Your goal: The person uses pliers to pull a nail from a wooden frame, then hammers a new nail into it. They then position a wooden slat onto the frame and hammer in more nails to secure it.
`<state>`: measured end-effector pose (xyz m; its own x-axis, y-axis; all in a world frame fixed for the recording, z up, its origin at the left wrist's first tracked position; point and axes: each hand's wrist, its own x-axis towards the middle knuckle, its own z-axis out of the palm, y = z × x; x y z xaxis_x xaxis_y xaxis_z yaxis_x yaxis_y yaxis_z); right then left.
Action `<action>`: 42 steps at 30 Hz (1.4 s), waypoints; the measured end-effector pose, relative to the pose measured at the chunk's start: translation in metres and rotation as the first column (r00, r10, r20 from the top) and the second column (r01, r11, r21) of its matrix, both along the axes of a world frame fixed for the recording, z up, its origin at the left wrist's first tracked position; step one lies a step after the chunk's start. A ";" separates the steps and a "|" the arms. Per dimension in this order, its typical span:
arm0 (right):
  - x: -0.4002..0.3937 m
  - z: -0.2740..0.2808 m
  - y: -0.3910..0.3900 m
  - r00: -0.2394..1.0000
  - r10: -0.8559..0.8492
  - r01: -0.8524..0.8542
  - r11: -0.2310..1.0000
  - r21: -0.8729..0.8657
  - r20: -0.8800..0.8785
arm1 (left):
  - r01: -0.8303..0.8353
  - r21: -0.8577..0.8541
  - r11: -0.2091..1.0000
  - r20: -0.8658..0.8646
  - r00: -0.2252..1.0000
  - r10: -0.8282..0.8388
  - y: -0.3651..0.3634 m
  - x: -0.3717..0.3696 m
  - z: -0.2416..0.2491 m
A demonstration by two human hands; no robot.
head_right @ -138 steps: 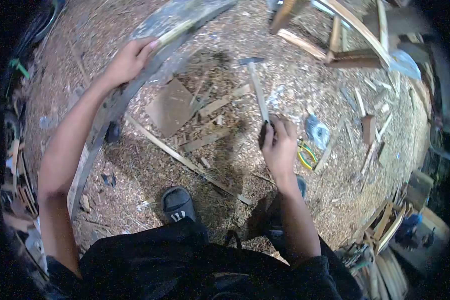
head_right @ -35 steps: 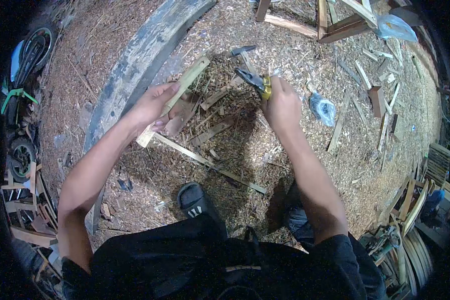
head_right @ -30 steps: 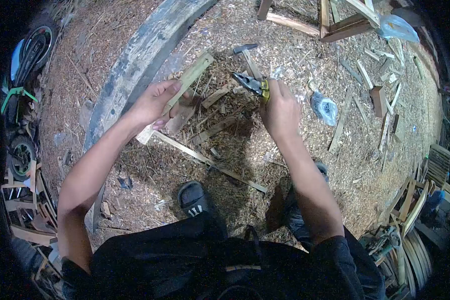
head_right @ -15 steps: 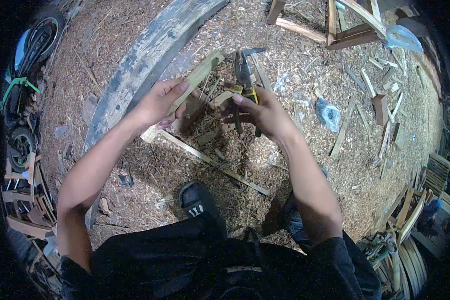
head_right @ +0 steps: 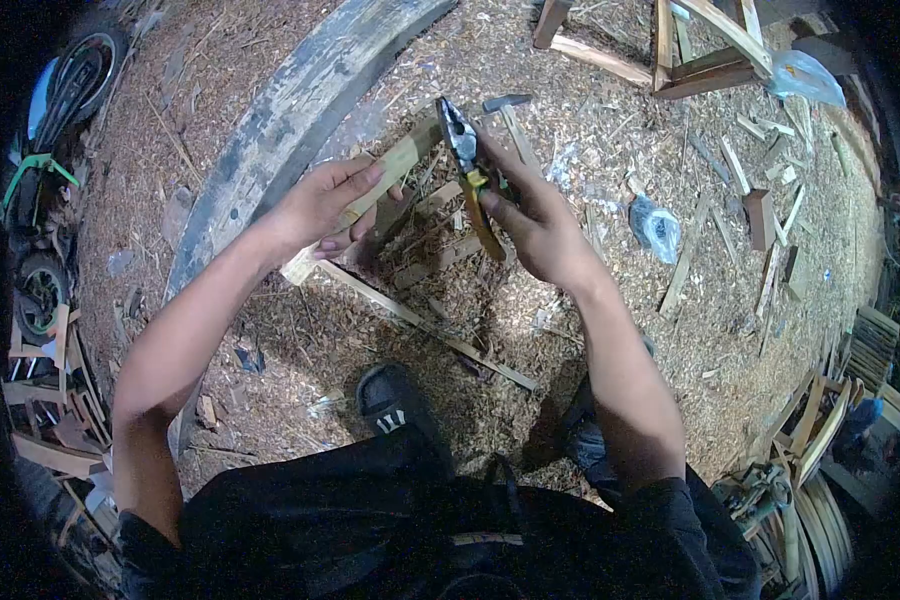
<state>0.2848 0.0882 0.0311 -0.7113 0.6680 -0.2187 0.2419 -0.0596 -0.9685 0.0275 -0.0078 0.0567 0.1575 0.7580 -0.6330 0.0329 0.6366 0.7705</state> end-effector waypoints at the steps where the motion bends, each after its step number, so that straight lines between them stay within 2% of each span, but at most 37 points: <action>1: 0.000 0.002 -0.002 1.000 -0.001 0.001 1.000 -0.001 0.001 | 0.001 -0.001 1.000 0.001 1.000 -0.001 0.000 0.000 0.000; 6: -0.001 0.006 -0.003 0.990 -0.098 0.083 0.985 -0.149 -0.097 | -0.002 -0.012 1.000 0.048 0.999 0.003 -0.001 -0.002 -0.003; 12: 0.002 0.009 -0.001 0.985 -0.153 0.126 0.953 -0.275 -0.076 | 0.019 -0.005 1.000 0.122 0.992 -0.018 -0.002 -0.003 -0.001; 16: 0.003 0.010 0.000 0.990 -0.137 0.139 0.964 -0.225 0.028 | 0.019 -0.050 0.999 0.137 0.991 -0.012 -0.002 -0.003 -0.001; 18: 0.002 0.008 -0.003 0.980 -0.182 0.160 0.959 -0.232 -0.077 | 0.016 -0.053 0.998 0.179 0.984 -0.006 -0.002 -0.004 -0.002; 22: 0.002 0.009 -0.003 0.972 -0.207 0.172 0.947 -0.271 -0.108 | 0.072 -0.040 0.997 0.175 0.983 -0.064 -0.001 -0.005 0.002; 24: 0.003 0.018 -0.001 0.990 -0.120 0.135 0.959 -0.248 0.074 | 0.148 0.029 0.989 0.132 0.980 -0.150 -0.001 -0.004 0.002; 25: 0.003 0.023 -0.001 0.990 -0.121 0.136 0.959 -0.248 0.074 | 0.149 0.030 0.988 0.132 0.980 -0.152 -0.001 -0.004 0.003; 27: 0.001 0.031 -0.003 0.980 0.014 0.049 0.948 -0.313 0.196 | 0.176 0.017 0.984 0.130 0.976 -0.177 0.000 -0.005 0.004; 31: -0.006 0.040 -0.005 0.972 0.099 -0.017 0.934 -0.356 0.215 | 0.196 0.027 0.980 0.098 0.975 -0.198 -0.001 -0.009 0.005; 33: -0.008 0.052 -0.005 0.951 0.061 0.053 0.934 -0.354 0.302 | 0.203 0.028 0.979 0.093 0.974 -0.205 0.000 -0.012 0.008; 34: -0.009 0.027 -0.009 0.993 -0.018 0.053 0.951 -0.303 0.116 | 0.203 0.027 0.979 0.093 0.975 -0.204 -0.001 -0.013 0.007; 35: 0.001 0.015 -0.008 0.993 -0.019 0.053 0.951 -0.304 0.116 | 0.203 0.053 0.978 0.096 0.974 -0.207 -0.001 -0.013 0.005; 37: -0.002 0.026 -0.010 0.999 0.004 -0.035 0.798 -0.602 -0.053 | 0.203 0.080 0.976 0.101 0.972 -0.210 -0.001 -0.012 0.002; 40: -0.006 0.022 -0.007 1.000 0.016 -0.026 0.845 -0.533 -0.024 | 0.178 0.085 0.980 0.119 0.975 -0.187 -0.001 -0.010 0.000; 41: -0.008 0.020 -0.007 1.000 0.018 -0.028 0.846 -0.533 -0.024 | 0.161 0.075 0.984 0.064 0.984 -0.166 0.000 -0.009 0.001; 42: -0.011 0.018 -0.007 0.999 0.014 0.009 0.880 -0.475 0.047 | 0.143 0.064 0.988 0.008 0.990 -0.144 -0.001 -0.008 0.001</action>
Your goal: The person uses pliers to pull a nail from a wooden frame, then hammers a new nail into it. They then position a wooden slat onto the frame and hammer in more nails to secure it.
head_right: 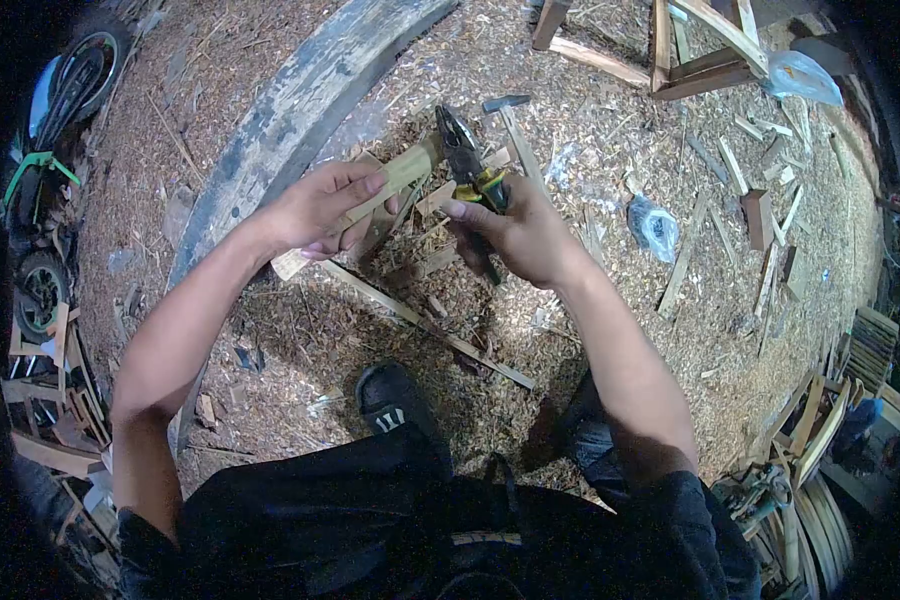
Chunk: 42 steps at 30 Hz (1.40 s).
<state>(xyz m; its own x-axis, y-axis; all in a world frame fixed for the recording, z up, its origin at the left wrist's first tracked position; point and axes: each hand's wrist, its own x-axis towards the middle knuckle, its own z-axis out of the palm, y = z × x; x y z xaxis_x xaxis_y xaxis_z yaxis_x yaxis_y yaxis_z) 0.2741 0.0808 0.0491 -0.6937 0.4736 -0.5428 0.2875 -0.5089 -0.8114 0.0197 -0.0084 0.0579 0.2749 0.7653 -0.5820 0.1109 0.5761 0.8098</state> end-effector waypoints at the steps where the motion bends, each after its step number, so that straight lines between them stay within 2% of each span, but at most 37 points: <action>1: -0.003 -0.001 0.000 0.998 -0.004 0.000 0.998 0.067 0.069 | -0.003 -0.002 1.000 -0.002 1.000 0.003 0.000 -0.001 -0.001; 4: -0.012 -0.001 0.005 0.998 0.039 -0.047 0.986 0.158 0.054 | -0.029 0.026 0.999 -0.006 1.000 0.029 -0.002 -0.003 -0.002; 7: -0.028 0.001 0.012 0.990 0.117 -0.130 0.970 0.203 0.076 | -0.086 0.018 0.996 -0.086 0.992 0.087 -0.008 -0.010 0.004; 9: -0.044 0.006 0.015 0.989 0.129 -0.144 0.958 0.248 0.075 | -0.200 -0.036 0.979 -0.047 0.979 0.198 -0.013 -0.018 0.007; 10: -0.052 0.005 0.020 0.966 0.195 -0.236 0.934 0.269 0.172 | -0.308 -0.064 0.949 -0.123 0.946 0.299 -0.016 -0.018 0.003; 12: -0.070 0.009 0.024 0.900 0.281 -0.394 0.850 0.350 0.333 | -0.356 -0.065 0.932 -0.131 0.929 0.345 -0.021 -0.030 0.002; 13: -0.079 0.007 0.026 0.897 0.294 -0.405 0.844 0.351 0.329 | -0.399 -0.067 0.914 -0.138 0.911 0.388 -0.026 -0.036 0.002; 14: -0.088 0.003 0.029 0.895 0.288 -0.418 0.808 0.416 0.341 | -0.495 -0.083 0.865 -0.144 0.865 0.481 -0.032 -0.040 0.002; 15: -0.098 -0.002 0.033 0.893 0.280 -0.428 0.767 0.477 0.352 | -0.508 -0.085 0.857 -0.147 0.857 0.493 -0.039 -0.044 0.000; 17: -0.121 -0.018 0.052 0.899 0.294 -0.423 0.774 0.470 0.324 | -0.585 -0.059 0.809 -0.163 0.805 0.571 -0.050 -0.055 -0.005; 20: -0.158 -0.033 0.081 0.919 0.300 -0.389 0.794 0.467 0.254 | -0.619 -0.045 0.784 -0.170 0.778 0.604 -0.056 -0.061 -0.001; 22: -0.177 -0.018 0.090 0.871 0.316 -0.481 0.708 0.518 0.376 | -0.645 -0.043 0.763 -0.160 0.758 0.632 -0.058 -0.064 0.001; 23: -0.185 -0.021 0.095 0.868 0.323 -0.487 0.703 0.518 0.376 | -0.640 -0.027 0.768 -0.140 0.763 0.631 -0.058 -0.064 0.001; 25: -0.193 -0.028 0.105 0.896 0.387 -0.429 0.881 0.200 0.217 | -0.642 -0.015 0.766 -0.113 0.763 0.637 -0.059 -0.064 0.002; 27: -0.190 -0.028 0.105 0.905 0.369 -0.407 0.896 0.177 0.213 | -0.631 -0.017 0.775 -0.125 0.771 0.625 -0.059 -0.065 0.002; 29: -0.186 -0.020 0.100 0.956 0.279 -0.288 0.952 0.104 0.092 | -0.637 -0.015 0.771 -0.117 0.767 0.631 -0.060 -0.065 0.001; 30: -0.184 -0.017 0.102 0.955 0.280 -0.289 0.951 0.107 0.095 | -0.638 -0.012 0.770 -0.118 0.766 0.633 -0.060 -0.065 0.001; 33: -0.175 -0.009 0.114 0.920 0.376 -0.385 0.919 0.081 0.110 | -0.647 -0.005 0.762 -0.120 0.757 0.642 -0.060 -0.066 -0.002; 35: -0.171 -0.006 0.128 0.855 0.473 -0.497 0.865 0.072 0.212 | -0.653 -0.006 0.757 -0.108 0.753 0.649 -0.058 -0.065 -0.003; 37: -0.162 0.008 0.126 0.854 0.474 -0.495 0.867 0.054 0.216 | -0.659 -0.001 0.752 -0.100 0.749 0.655 -0.054 -0.064 -0.003; 40: -0.131 0.039 0.108 0.884 0.328 -0.410 0.886 0.217 0.334 | -0.661 0.001 0.751 -0.095 0.747 0.658 -0.051 -0.060 -0.003; 42: -0.095 0.070 0.102 0.838 0.332 -0.475 0.835 0.278 0.434 | -0.648 0.002 0.761 -0.095 0.758 0.645 -0.049 -0.056 0.002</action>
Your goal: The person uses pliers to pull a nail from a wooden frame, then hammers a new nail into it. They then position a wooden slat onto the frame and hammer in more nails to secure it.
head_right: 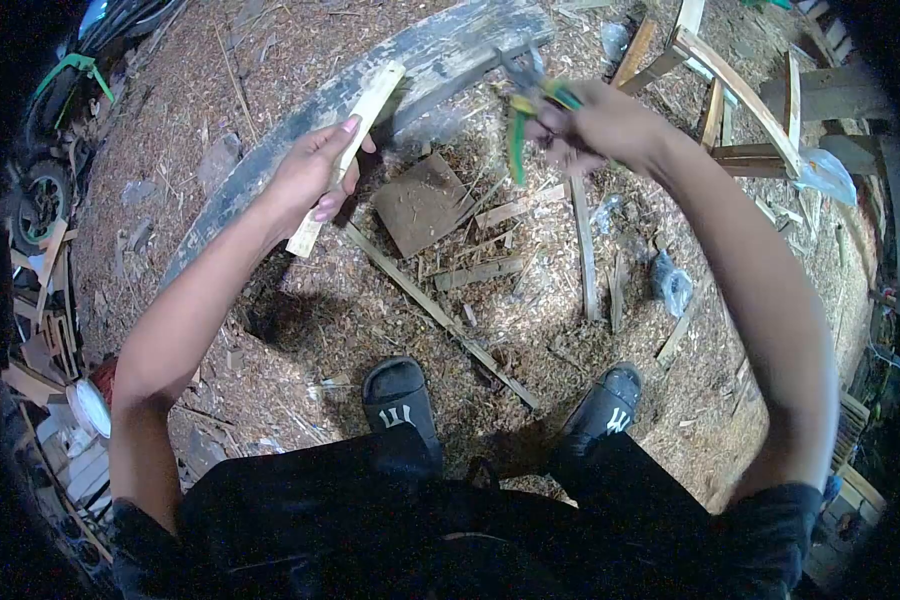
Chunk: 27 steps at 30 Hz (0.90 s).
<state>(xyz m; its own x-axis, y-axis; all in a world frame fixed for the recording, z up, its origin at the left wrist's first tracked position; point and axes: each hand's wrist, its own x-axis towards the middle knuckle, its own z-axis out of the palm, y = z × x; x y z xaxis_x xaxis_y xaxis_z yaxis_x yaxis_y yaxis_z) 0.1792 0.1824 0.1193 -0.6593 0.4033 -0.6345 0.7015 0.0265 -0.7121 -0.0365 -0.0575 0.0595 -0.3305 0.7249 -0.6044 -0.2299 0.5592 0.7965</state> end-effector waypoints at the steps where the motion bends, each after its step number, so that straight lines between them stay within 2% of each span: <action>1: 0.025 0.007 0.008 0.997 0.058 -0.057 0.998 -0.010 0.057 | -0.003 0.005 1.000 -0.003 1.000 0.003 0.001 0.001 0.001; 2: 0.051 0.023 0.004 0.996 0.062 -0.065 0.997 0.039 0.072 | 0.011 0.017 1.000 -0.001 1.000 -0.011 0.001 0.002 0.000; 4: 0.109 0.053 0.004 0.974 0.038 -0.047 0.998 0.038 0.222 | 0.034 0.035 0.999 -0.003 0.999 -0.034 0.006 0.005 -0.001; 6: 0.187 0.061 0.018 0.938 0.016 -0.052 0.994 0.096 0.347 | 0.035 0.009 0.999 -0.001 0.999 -0.035 0.011 0.008 -0.003; 7: 0.198 0.083 0.010 0.910 0.017 -0.050 0.996 0.070 0.415 | 0.039 0.012 0.999 -0.006 0.999 -0.039 0.014 0.008 -0.005; 8: 0.233 0.081 0.017 0.908 0.017 -0.050 0.996 0.068 0.418 | 0.070 0.035 0.997 -0.010 0.998 -0.069 0.017 0.008 -0.007; 10: 0.304 0.065 0.024 0.898 -0.167 0.121 0.983 0.136 0.407 | 0.119 0.044 0.992 -0.014 0.993 -0.118 0.024 0.007 -0.010; 11: 0.345 0.044 0.037 0.882 -0.259 0.259 0.964 0.053 0.393 | 0.124 0.042 0.991 -0.027 0.992 -0.123 0.027 0.005 -0.014; 13: 0.391 0.020 0.043 0.861 -0.337 0.365 0.931 -0.002 0.380 | 0.033 0.147 0.989 0.147 0.988 -0.055 0.031 0.003 -0.024; 14: 0.413 0.001 0.045 0.852 -0.359 0.357 0.931 0.079 0.382 | 0.050 0.145 0.988 0.141 0.988 -0.070 0.032 0.004 -0.024; 15: 0.441 -0.020 0.047 0.835 -0.392 0.352 0.920 0.173 0.385 | 0.007 0.106 0.994 0.110 0.994 -0.018 0.035 0.008 -0.025; 16: 0.486 -0.046 0.052 0.815 -0.500 0.508 0.860 0.055 0.293 | -0.034 0.083 0.996 0.084 0.996 0.027 0.043 0.014 -0.024; 17: 0.481 -0.044 0.041 0.828 -0.453 0.409 0.891 0.198 0.330 | -0.114 0.034 0.993 0.090 0.990 0.111 0.051 0.018 -0.023; 18: 0.501 -0.052 0.052 0.843 -0.325 0.278 0.945 0.171 0.429 | -0.163 0.082 0.983 0.108 0.982 0.154 0.059 0.029 -0.016; 19: 0.513 -0.059 0.054 0.858 -0.278 0.213 0.958 0.192 0.433 | -0.215 0.123 0.969 0.126 0.972 0.199 0.066 0.038 -0.010; 21: 0.550 -0.092 0.064 0.842 -0.285 0.150 0.939 0.308 0.459 | -0.208 0.188 0.960 0.113 0.975 0.189 0.081 0.039 -0.026; 22: 0.554 -0.091 0.066 0.843 -0.299 0.165 0.935 0.315 0.448 | -0.227 0.235 0.945 0.097 0.973 0.210 0.087 0.041 -0.026; 24: 0.553 -0.090 0.072 0.805 -0.165 -0.166 0.860 0.483 0.570 | -0.251 0.198 0.947 0.097 0.967 0.236 0.095 0.046 -0.023; 25: 0.542 -0.084 0.072 0.809 -0.170 -0.159 0.858 0.488 0.562 | -0.286 0.150 0.946 0.104 0.957 0.272 0.100 0.049 -0.020; 27: 0.497 -0.059 0.065 0.841 -0.344 -0.183 0.545 0.818 0.418 | -0.314 0.191 0.930 0.093 0.949 0.301 0.113 0.051 -0.024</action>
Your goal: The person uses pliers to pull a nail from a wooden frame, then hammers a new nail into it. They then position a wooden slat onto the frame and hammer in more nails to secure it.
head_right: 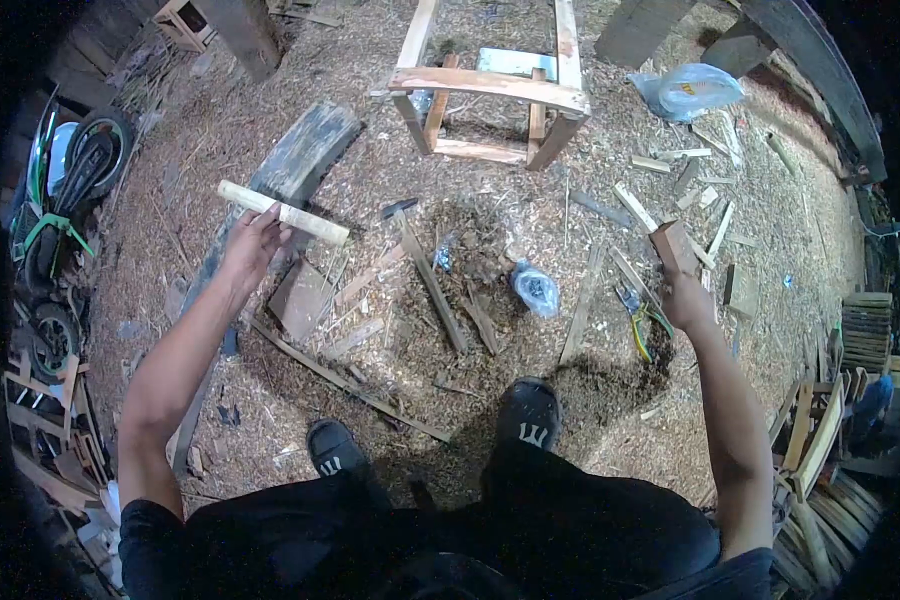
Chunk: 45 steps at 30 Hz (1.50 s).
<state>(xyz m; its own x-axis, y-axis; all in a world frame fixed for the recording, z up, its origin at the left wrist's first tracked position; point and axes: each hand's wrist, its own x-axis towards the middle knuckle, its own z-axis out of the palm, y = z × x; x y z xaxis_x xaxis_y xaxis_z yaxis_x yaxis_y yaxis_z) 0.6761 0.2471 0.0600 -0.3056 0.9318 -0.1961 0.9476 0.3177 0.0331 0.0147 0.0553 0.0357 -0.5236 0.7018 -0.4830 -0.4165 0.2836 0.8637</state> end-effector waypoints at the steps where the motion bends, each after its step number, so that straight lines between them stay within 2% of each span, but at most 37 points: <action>1: -0.026 0.008 0.004 0.994 -0.050 0.043 0.996 -0.074 -0.100 | -0.034 0.020 0.999 0.016 0.999 0.033 0.007 0.009 0.009; 2: -0.055 0.018 0.008 0.976 -0.102 0.072 0.986 -0.153 -0.193 | -0.072 0.037 0.997 0.033 0.997 0.070 0.011 0.015 0.014; 4: -0.124 0.054 -0.008 0.899 0.050 -0.120 0.983 -0.136 -0.434 | -0.070 0.032 0.997 0.060 0.996 0.068 0.022 0.025 0.019; 6: -0.162 0.040 0.000 0.721 0.273 -0.371 0.929 -0.022 -0.636 | -0.132 0.081 0.988 0.112 0.986 0.123 0.033 0.052 0.033; 8: -0.213 0.059 -0.004 0.745 0.167 -0.369 0.910 -0.191 -0.646 | -0.125 0.092 0.988 0.117 0.987 0.114 0.039 0.072 0.042; 10: -0.253 0.053 -0.007 0.621 -0.006 -0.387 0.868 -0.313 -0.784 | -0.068 0.143 0.987 0.134 0.990 0.049 0.043 0.081 0.043; 11: -0.271 0.056 -0.008 0.613 -0.001 -0.400 0.862 -0.311 -0.790 | -0.078 0.141 0.987 0.125 0.990 0.061 0.045 0.087 0.047; 13: -0.298 0.066 -0.010 0.552 -0.165 -0.437 0.778 -0.452 -0.817 | -0.036 0.184 0.982 0.132 0.991 0.012 0.051 0.101 0.059; 14: -0.307 0.062 -0.009 0.544 -0.165 -0.448 0.772 -0.451 -0.823 | -0.042 0.179 0.983 0.121 0.992 0.020 0.055 0.108 0.063; 16: -0.321 0.058 -0.011 0.307 0.018 -0.480 0.866 -0.139 -0.952 | -0.080 0.224 0.971 0.177 0.983 0.040 0.064 0.116 0.072; 17: -0.323 0.059 -0.008 0.255 -0.109 -0.448 0.867 -0.217 -0.961 | -0.068 0.246 0.967 0.194 0.981 0.019 0.068 0.116 0.074; 18: -0.323 0.061 -0.005 0.243 -0.117 -0.450 0.866 -0.218 -0.963 | -0.063 0.240 0.969 0.182 0.983 0.019 0.074 0.116 0.080; 20: -0.320 0.063 0.000 0.080 -0.289 -0.366 0.882 -0.298 -0.954 | 0.019 0.272 0.962 0.173 0.983 -0.068 0.082 0.117 0.089; 22: -0.307 0.089 0.003 0.083 -0.316 -0.381 0.866 -0.324 -0.945 | 0.053 0.277 0.960 0.140 0.986 -0.095 0.092 0.125 0.112; 24: -0.296 0.096 0.017 0.088 -0.367 -0.353 0.858 -0.373 -0.926 | 0.229 0.213 0.950 0.033 0.970 -0.241 0.103 0.134 0.138; 25: -0.293 0.096 0.023 -0.012 -0.352 -0.342 0.881 -0.327 -0.936 | 0.280 0.187 0.942 -0.073 0.960 -0.271 0.107 0.140 0.147; 26: -0.284 0.099 0.033 0.024 -0.413 -0.352 0.849 -0.394 -0.910 | 0.290 0.188 0.938 -0.078 0.957 -0.280 0.113 0.140 0.152; 28: -0.271 0.113 0.044 -0.018 -0.352 -0.274 0.902 -0.334 -0.936 | 0.344 0.221 0.913 -0.239 0.926 -0.291 0.127 0.141 0.156; 29: -0.264 0.118 0.053 -0.017 -0.342 -0.239 0.914 -0.329 -0.939 | 0.281 0.240 0.929 -0.211 0.949 -0.232 0.132 0.144 0.159; 30: -0.257 0.124 0.063 -0.011 -0.329 -0.204 0.925 -0.320 -0.944 | 0.292 0.249 0.923 -0.204 0.948 -0.245 0.141 0.139 0.154; 31: -0.251 0.131 0.071 0.006 -0.242 -0.162 0.957 -0.239 -0.970 | 0.262 0.254 0.931 -0.268 0.944 -0.192 0.153 0.128 0.146; 33: -0.242 0.129 0.096 0.022 -0.225 -0.117 0.967 -0.226 -0.974 | 0.206 0.280 0.938 -0.347 0.933 -0.101 0.177 0.104 0.125; 34: -0.236 0.127 0.110 0.024 -0.216 -0.081 0.973 -0.217 -0.976 | 0.219 0.289 0.932 -0.339 0.934 -0.114 0.189 0.098 0.116; 36: -0.226 0.118 0.131 0.043 -0.218 -0.093 0.971 -0.222 -0.975 | 0.128 0.170 0.977 -0.386 0.921 -0.054 0.210 0.093 0.100; 38: -0.223 0.111 0.144 0.046 -0.344 -0.117 0.930 -0.348 -0.938 | 0.122 0.161 0.979 -0.325 0.944 -0.064 0.221 0.091 0.088; 40: -0.227 0.108 0.149 0.082 -0.390 -0.080 0.914 -0.397 -0.917 | 0.201 0.048 0.978 -0.180 0.965 -0.190 0.226 0.101 0.092; 42: -0.234 0.100 0.150 0.124 -0.365 -0.010 0.929 -0.369 -0.923 | 0.256 0.100 0.961 -0.195 0.953 -0.234 0.234 0.108 0.092; 44: -0.242 0.091 0.151 0.129 -0.419 0.023 0.908 -0.419 -0.899 | 0.304 0.224 0.926 -0.065 0.953 -0.297 0.241 0.110 0.086; 45: -0.247 0.086 0.150 0.080 -0.427 -0.001 0.904 -0.428 -0.901 | 0.267 0.206 0.941 -0.098 0.963 -0.251 0.242 0.112 0.084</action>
<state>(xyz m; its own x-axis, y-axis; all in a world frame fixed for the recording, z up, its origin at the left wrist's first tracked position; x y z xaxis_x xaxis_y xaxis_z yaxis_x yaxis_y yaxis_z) 0.4292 0.3971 0.1459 -0.2207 0.9655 -0.1380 0.1081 -0.1164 -0.9873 0.1267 0.2972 0.1201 -0.3367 0.9009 -0.2739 -0.2905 0.1774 0.9403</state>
